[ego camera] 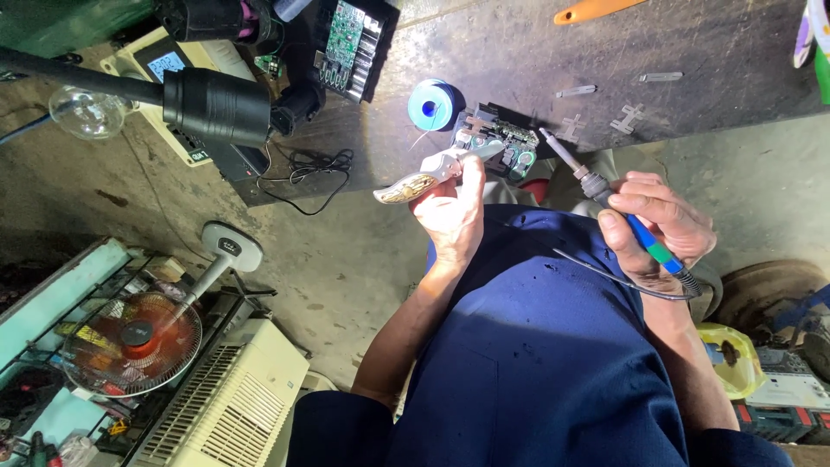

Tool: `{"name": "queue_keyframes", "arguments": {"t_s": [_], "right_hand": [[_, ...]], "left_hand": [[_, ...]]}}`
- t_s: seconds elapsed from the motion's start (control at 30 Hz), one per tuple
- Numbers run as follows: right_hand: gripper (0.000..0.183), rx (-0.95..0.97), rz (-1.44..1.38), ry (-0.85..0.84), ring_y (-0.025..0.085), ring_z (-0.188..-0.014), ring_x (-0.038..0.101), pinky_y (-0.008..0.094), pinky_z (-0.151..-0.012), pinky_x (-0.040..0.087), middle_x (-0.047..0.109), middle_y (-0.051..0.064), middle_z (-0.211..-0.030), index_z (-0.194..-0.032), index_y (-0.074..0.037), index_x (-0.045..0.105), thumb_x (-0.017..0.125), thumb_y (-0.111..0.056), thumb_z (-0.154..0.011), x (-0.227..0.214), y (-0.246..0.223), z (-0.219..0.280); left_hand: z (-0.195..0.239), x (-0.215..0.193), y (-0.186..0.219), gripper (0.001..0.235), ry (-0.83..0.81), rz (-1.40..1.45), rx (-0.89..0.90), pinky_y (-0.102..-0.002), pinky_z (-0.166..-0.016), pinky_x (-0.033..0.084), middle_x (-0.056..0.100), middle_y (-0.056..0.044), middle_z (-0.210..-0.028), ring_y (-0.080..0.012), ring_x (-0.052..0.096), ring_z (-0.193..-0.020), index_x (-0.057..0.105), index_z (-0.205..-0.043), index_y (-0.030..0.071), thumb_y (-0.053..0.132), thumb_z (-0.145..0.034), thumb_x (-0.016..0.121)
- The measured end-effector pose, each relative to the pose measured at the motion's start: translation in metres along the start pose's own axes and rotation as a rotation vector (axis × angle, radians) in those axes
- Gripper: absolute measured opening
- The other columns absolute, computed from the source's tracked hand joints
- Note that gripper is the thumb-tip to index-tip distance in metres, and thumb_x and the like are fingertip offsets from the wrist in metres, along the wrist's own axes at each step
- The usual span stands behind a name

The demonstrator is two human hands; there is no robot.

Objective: The person solders metal tabs onto a pack of cylindrical battery cells using a soldering iron and solder wire. They use pliers to hold and position the tabs, then apply solder to secure them to the cell terminals.

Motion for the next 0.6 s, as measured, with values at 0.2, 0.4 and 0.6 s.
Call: {"name": "queue_keyframes", "arguments": {"t_s": [0.2,0.4,0.6], "right_hand": [[0.018,0.018,-0.022,-0.007,0.032,-0.084,0.064,0.055,-0.099,0.061,0.067,0.021,-0.098,-0.108,0.006,0.066,0.073,-0.009,-0.101,0.000,-0.003,-0.003],[0.017,0.009,0.002,0.001,0.030,-0.086,0.064,0.055,-0.104,0.061,0.067,0.021,-0.096,-0.108,0.007,0.067,0.074,-0.005,-0.099,-0.002,-0.001,0.000],[0.014,0.020,-0.044,0.071,0.031,-0.083,0.063,0.051,-0.092,0.056,0.066,0.016,-0.096,-0.105,0.004,0.066,0.074,-0.007,-0.100,-0.006,0.004,0.003]], "left_hand": [[0.000,-0.001,0.000,0.015,-0.020,-0.017,0.003,-0.031,-0.085,0.060,0.065,-0.002,-0.084,-0.0112,0.064,-0.083,0.063,-0.081,0.008,0.000,-0.085,0.074],[0.000,-0.004,-0.007,0.014,0.013,0.007,-0.096,-0.032,-0.086,0.063,0.071,-0.007,-0.090,-0.0152,0.069,-0.087,0.066,-0.089,0.004,0.002,-0.082,0.079],[-0.007,-0.009,0.059,0.015,-0.102,-0.242,0.134,-0.026,-0.082,0.055,0.066,0.004,-0.085,-0.0084,0.063,-0.079,0.063,-0.084,0.012,0.004,-0.089,0.075]]}}
Point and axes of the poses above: each hand's wrist, its own z-axis away from the middle knuckle, its own x-axis out of the palm, y = z × x, the point moved 6 cm from there along -z, towards the middle knuckle
